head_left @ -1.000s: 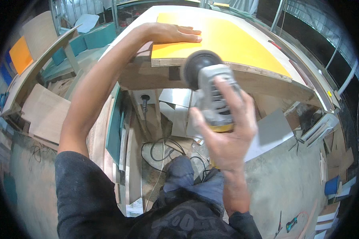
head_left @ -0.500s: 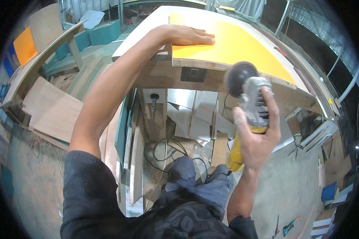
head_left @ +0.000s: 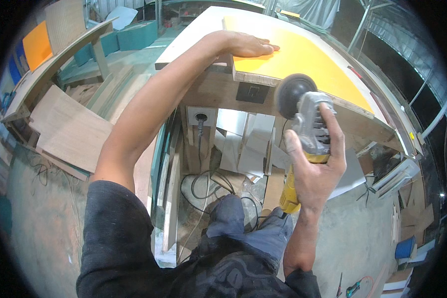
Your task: The person sands the edges of a yellow wooden board using an electric planer and a hand-held power sander.
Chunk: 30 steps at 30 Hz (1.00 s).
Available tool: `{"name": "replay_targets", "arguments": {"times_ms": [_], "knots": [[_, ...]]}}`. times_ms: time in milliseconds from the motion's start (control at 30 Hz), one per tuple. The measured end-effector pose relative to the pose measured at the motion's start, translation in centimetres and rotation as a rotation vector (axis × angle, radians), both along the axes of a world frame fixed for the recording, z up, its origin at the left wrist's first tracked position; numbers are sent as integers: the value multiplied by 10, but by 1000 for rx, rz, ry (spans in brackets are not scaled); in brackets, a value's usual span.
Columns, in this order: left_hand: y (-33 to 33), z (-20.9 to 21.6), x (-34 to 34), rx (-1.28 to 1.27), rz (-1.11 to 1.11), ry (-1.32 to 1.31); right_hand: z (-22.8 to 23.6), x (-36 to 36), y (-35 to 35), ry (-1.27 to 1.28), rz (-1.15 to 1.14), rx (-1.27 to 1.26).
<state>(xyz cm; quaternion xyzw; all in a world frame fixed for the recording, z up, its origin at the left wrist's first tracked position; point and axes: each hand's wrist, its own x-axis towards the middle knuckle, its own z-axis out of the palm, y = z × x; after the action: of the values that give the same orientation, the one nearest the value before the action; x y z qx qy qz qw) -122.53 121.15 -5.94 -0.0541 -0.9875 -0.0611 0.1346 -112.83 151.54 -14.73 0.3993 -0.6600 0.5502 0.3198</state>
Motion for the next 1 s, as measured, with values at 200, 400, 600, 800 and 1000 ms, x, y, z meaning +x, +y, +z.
{"name": "replay_targets", "arguments": {"times_ms": [200, 400, 600, 800, 1000], "knots": [[0, 2, 0, 5, -30, -18, 8, 29, -23, 124, 30, 102], [-5, 2, 5, 2, -45, 19, 0, 34, -46, 140, 9, 83], [-4, 0, -2, -57, -41, 40, -6, -11, 11, -23, -32, -23], [-2, 1, -2, -24, -41, 47, -13, 3, -9, 66, 41, -52], [-9, 1, 0, -28, -56, 26, -13, 44, -50, 57, 84, 97]]}}
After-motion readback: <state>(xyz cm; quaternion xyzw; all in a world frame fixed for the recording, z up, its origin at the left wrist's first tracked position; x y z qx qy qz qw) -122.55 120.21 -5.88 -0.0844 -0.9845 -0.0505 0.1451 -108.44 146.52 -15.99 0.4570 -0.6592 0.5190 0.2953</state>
